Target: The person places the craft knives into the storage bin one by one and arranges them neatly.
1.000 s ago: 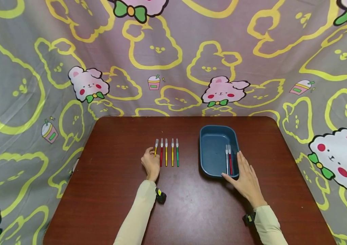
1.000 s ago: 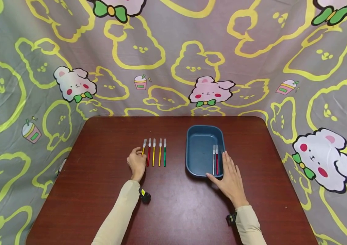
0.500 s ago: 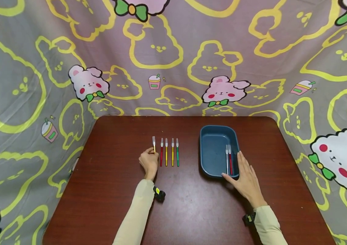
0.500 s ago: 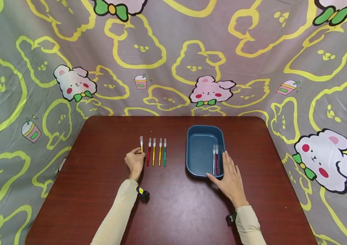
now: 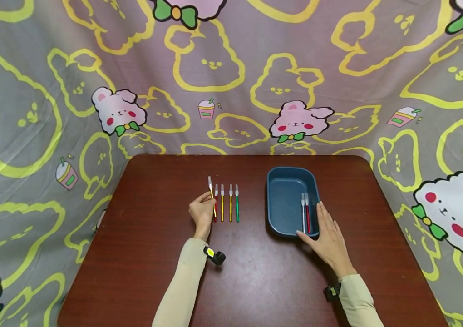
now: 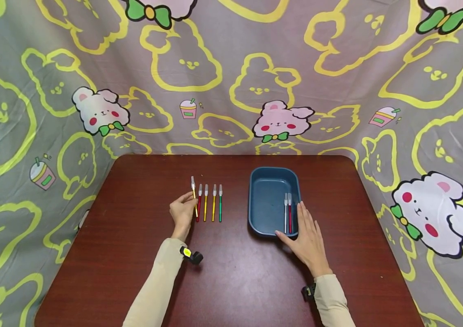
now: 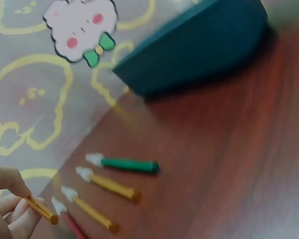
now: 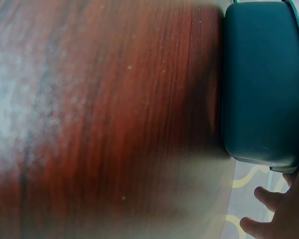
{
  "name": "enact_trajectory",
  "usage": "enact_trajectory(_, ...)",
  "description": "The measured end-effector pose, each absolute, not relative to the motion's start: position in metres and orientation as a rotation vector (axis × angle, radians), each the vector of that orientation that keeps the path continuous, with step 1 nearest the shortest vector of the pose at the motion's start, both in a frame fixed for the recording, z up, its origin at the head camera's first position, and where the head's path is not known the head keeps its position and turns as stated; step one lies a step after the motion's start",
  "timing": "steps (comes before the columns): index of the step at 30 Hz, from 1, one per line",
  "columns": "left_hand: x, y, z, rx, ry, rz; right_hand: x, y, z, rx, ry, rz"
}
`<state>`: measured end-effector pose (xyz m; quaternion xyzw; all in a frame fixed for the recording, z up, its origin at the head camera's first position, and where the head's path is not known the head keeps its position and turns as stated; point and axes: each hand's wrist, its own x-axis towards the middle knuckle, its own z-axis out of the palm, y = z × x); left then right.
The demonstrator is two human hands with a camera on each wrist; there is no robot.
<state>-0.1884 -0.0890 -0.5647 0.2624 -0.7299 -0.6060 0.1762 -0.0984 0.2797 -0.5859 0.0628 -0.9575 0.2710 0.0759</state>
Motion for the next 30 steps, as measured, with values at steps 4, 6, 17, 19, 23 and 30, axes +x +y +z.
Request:
enact_trajectory(4, -0.191, -0.081, -0.555, 0.730, -1.993, -1.850, -0.099, 0.280, -0.586, 0.187, -2.872, 0.808)
enact_trajectory(6, -0.192, -0.077, -0.551, 0.711, -1.952, -1.917, -0.099, 0.280, -0.585, 0.183, -2.877, 0.809)
enact_trajectory(17, -0.189, -0.047, -0.524, 0.535, -1.886, -2.213, -0.099, 0.280, -0.586, 0.179, -2.886, 0.803)
enact_trajectory(19, -0.189, -0.040, -0.520, 0.525, -1.904, -2.223, -0.099, 0.281, -0.586, 0.182, -2.885, 0.799)
enact_trajectory(23, -0.191, -0.026, -0.519, 0.502, -1.949, -2.212, -0.099, 0.281, -0.587, 0.183, -2.883, 0.798)
enact_trajectory(30, -0.189, -0.001, -0.516, 0.469, -2.030, -2.220, -0.099, 0.281, -0.589, 0.179, -2.883, 0.799)
